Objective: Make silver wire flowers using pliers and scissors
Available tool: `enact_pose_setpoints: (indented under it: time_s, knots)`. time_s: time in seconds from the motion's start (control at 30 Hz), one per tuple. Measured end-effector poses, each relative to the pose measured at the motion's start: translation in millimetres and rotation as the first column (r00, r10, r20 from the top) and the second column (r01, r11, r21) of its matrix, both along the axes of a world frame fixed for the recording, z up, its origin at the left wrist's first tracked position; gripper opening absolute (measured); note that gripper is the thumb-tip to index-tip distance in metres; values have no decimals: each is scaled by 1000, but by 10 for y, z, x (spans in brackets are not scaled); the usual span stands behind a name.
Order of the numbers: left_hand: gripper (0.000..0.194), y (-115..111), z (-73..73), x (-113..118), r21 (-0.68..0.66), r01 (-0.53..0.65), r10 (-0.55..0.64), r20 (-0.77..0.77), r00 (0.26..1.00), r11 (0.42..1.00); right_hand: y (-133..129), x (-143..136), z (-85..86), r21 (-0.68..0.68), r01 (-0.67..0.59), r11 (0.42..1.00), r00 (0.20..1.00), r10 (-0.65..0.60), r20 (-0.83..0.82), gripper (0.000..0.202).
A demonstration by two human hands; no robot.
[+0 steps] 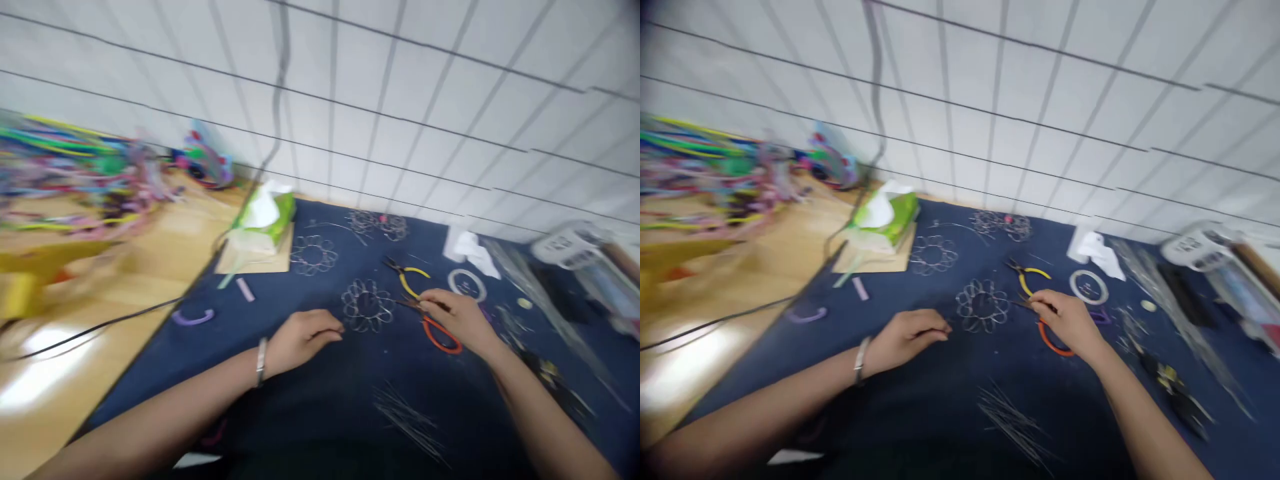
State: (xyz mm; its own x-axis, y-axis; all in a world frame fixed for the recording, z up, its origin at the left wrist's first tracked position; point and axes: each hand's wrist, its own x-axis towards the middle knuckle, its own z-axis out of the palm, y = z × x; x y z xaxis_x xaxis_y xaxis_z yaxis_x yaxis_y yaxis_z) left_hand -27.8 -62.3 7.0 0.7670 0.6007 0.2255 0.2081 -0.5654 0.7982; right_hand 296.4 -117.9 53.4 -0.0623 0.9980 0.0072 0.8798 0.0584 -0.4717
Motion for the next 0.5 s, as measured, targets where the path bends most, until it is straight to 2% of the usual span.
enact_pose_setpoints:
  time_s: [0.03, 0.1, 0.17, 0.23, 0.33, 0.43, 0.5]
  knots:
    - [19, -8, 14, 9, 16, 50, -50, -5, 999, 999, 196, -279, 4, 54, -132, 990, 989, 127, 78, 23]
    - [22, 2, 30, 4, 56, 101, -100, -19, 995, 993, 559, -843, 1, 135, -343, 930, 923, 307, 230, 23]
    - [22, 27, 37, -24, 109, 121, -122, 0, 993, 987, 871, -1371, -17, 114, -492, 863, 832, 428, 352, 23]
    - [21, 48, 43, -57, 139, 127, -131, 17, 991, 982, 1138, -1815, -51, 94, -554, 827, 775, 471, 421, 24]
    - [19, 68, 49, -96, 185, 125, -129, 10, 992, 975, 1475, -2287, -129, 92, -590, 802, 737, 488, 467, 27]
    - [18, 86, 48, -123, 220, 122, -124, 0, 992, 968, 1721, -2561, -198, 84, -601, 795, 716, 487, 500, 28]
    - [17, 98, 44, -136, 230, 116, -119, 1, 993, 966, 1804, -2640, -197, 85, -602, 794, 710, 483, 512, 28]
